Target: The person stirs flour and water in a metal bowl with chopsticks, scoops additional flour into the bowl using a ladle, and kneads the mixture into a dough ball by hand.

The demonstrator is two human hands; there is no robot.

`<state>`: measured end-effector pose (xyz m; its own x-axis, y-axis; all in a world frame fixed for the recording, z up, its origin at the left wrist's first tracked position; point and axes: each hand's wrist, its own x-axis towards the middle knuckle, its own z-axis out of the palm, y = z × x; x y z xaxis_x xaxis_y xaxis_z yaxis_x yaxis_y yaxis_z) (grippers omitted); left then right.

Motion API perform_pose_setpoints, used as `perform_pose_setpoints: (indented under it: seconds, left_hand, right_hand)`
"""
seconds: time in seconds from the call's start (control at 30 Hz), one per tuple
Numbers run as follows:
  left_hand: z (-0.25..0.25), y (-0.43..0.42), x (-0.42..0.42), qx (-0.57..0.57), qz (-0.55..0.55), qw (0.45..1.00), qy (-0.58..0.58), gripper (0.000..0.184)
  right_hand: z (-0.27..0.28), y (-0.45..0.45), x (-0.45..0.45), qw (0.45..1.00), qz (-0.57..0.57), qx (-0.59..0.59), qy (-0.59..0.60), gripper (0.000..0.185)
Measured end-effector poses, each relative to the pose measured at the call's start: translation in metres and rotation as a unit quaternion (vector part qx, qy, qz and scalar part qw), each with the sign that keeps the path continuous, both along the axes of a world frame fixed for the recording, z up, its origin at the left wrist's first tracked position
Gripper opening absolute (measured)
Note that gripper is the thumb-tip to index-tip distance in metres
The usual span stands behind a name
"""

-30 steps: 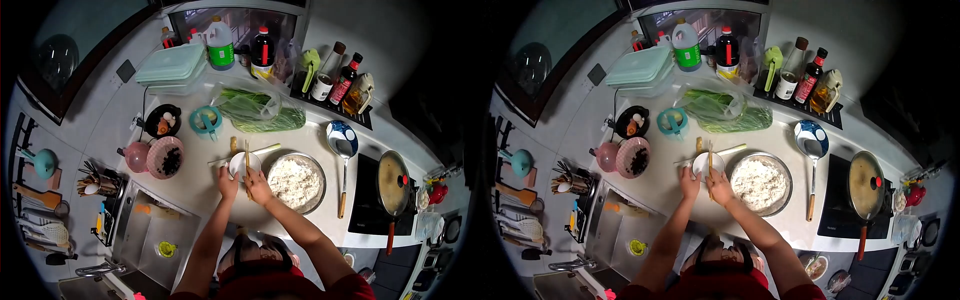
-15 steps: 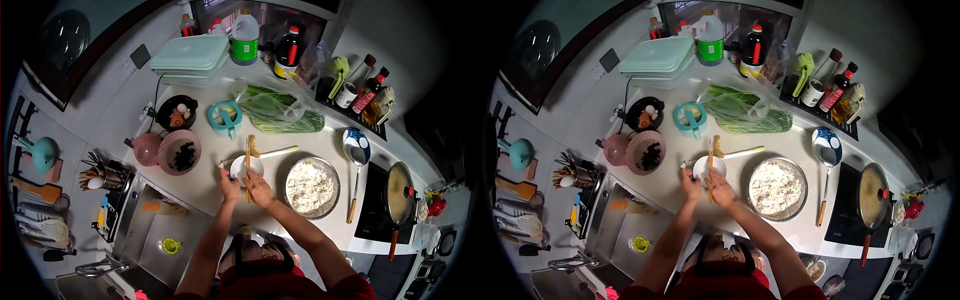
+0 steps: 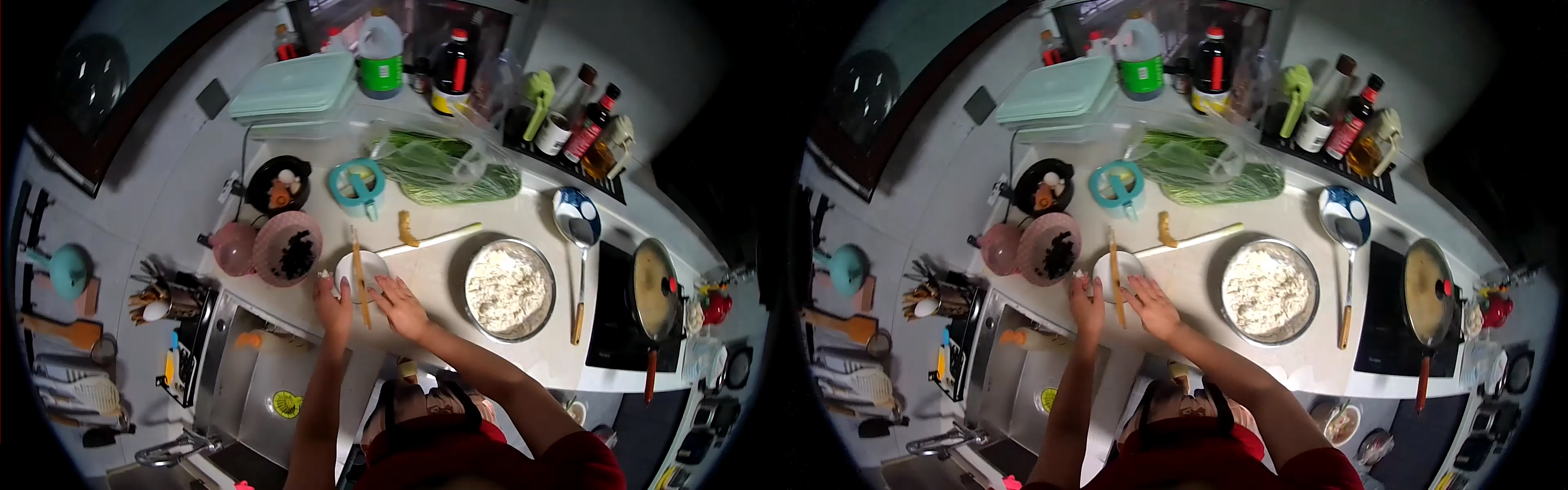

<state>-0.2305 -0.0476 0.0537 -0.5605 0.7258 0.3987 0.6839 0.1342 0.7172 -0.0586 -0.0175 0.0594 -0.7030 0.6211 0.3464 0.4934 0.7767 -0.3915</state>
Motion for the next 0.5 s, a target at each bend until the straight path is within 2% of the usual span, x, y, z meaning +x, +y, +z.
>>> perform_pose_setpoints:
  seconds: [0.1,0.13,0.17,0.2,0.23,0.3,0.37,0.4,0.43,0.47,0.5]
  left_hand:
    - [0.029,0.008,0.055,-0.032,-0.089,0.981,-0.168,0.02]
    - [0.016,0.015,0.075,-0.059,-0.125,0.97,-0.199,0.019]
    - [0.003,0.022,0.099,-0.038,-0.206,0.942,-0.263,0.02]
    - [0.021,0.028,0.13,-0.085,-0.258,0.882,-0.384,0.02]
    - [0.012,0.037,0.152,-0.135,-0.32,0.817,-0.461,0.02]
    - [0.001,0.052,0.198,-0.265,-0.353,0.68,-0.586,0.019]
    - [-0.017,0.078,0.232,-0.384,-0.371,0.491,-0.689,0.019]
    - [-0.046,0.093,0.248,-0.43,-0.363,0.433,-0.705,0.017]
    - [-0.055,0.102,0.259,-0.459,-0.326,0.398,-0.725,0.018]
    - [-0.078,0.109,0.268,-0.472,-0.285,0.402,-0.731,0.019]
    - [-0.08,0.112,0.274,-0.484,-0.242,0.406,-0.736,0.02]
  right_hand:
    - [0.012,-0.002,0.047,0.99,-0.088,-0.036,0.105,0.056]
    - [0.008,-0.004,0.065,0.979,-0.144,-0.063,0.132,0.052]
    - [0.004,-0.006,0.082,0.963,-0.2,-0.089,0.158,0.047]
    - [0.007,-0.006,0.099,0.942,-0.245,-0.099,0.208,0.038]
    - [-0.004,-0.003,0.118,0.922,-0.281,-0.113,0.243,0.033]
    - [-0.019,-0.004,0.155,0.854,-0.352,-0.192,0.332,0.029]
    - [-0.017,-0.004,0.187,0.846,-0.402,-0.145,0.318,0.028]
    - [-0.014,-0.006,0.203,0.85,-0.418,-0.13,0.293,0.027]
    - [-0.01,-0.007,0.218,0.853,-0.431,-0.117,0.269,0.027]
    - [-0.01,-0.007,0.231,0.843,-0.439,-0.125,0.285,0.028]
    - [-0.009,-0.009,0.242,0.832,-0.445,-0.134,0.302,0.028]
